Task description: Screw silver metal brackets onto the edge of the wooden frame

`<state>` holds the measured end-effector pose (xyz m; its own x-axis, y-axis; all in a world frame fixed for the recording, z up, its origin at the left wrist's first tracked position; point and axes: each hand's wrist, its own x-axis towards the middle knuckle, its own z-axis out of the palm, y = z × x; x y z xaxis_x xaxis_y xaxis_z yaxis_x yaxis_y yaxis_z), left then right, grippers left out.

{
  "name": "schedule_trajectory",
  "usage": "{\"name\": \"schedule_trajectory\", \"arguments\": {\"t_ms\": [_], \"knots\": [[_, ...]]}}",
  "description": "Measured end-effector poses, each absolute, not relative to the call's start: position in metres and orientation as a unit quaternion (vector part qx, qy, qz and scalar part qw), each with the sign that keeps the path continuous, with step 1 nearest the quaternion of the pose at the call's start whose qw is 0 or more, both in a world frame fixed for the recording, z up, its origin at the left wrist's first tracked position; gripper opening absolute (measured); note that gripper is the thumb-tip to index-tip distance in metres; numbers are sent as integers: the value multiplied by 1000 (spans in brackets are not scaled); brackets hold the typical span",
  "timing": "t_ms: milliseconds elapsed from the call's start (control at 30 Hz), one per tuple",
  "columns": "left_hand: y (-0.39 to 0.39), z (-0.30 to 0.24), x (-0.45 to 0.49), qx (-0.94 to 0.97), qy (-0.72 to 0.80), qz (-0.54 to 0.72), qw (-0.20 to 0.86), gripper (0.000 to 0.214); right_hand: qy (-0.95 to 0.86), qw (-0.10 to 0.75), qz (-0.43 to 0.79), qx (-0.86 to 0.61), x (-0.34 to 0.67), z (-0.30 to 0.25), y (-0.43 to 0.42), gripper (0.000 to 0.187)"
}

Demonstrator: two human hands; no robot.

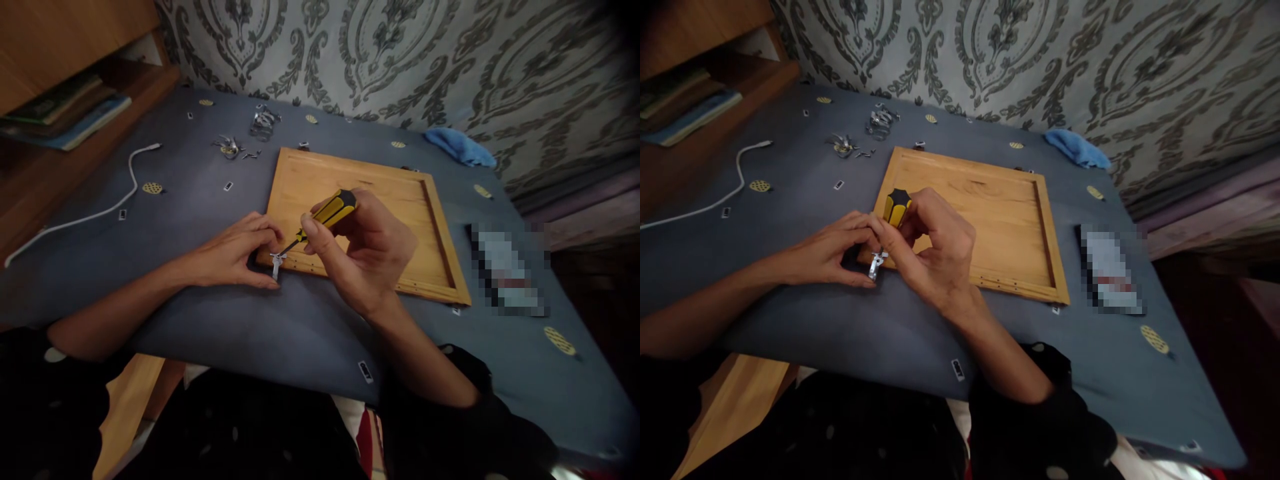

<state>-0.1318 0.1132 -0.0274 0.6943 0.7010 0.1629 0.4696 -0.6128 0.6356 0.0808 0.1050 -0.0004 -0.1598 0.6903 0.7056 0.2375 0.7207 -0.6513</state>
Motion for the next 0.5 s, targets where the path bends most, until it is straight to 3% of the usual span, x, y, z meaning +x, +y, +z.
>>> {"name": "schedule_trajectory", "arguments": {"t_ms": [500], "knots": [[114,-28,-131,875,336,203,282,44,-749,541,197,-327,79,-3,106,25]]}}
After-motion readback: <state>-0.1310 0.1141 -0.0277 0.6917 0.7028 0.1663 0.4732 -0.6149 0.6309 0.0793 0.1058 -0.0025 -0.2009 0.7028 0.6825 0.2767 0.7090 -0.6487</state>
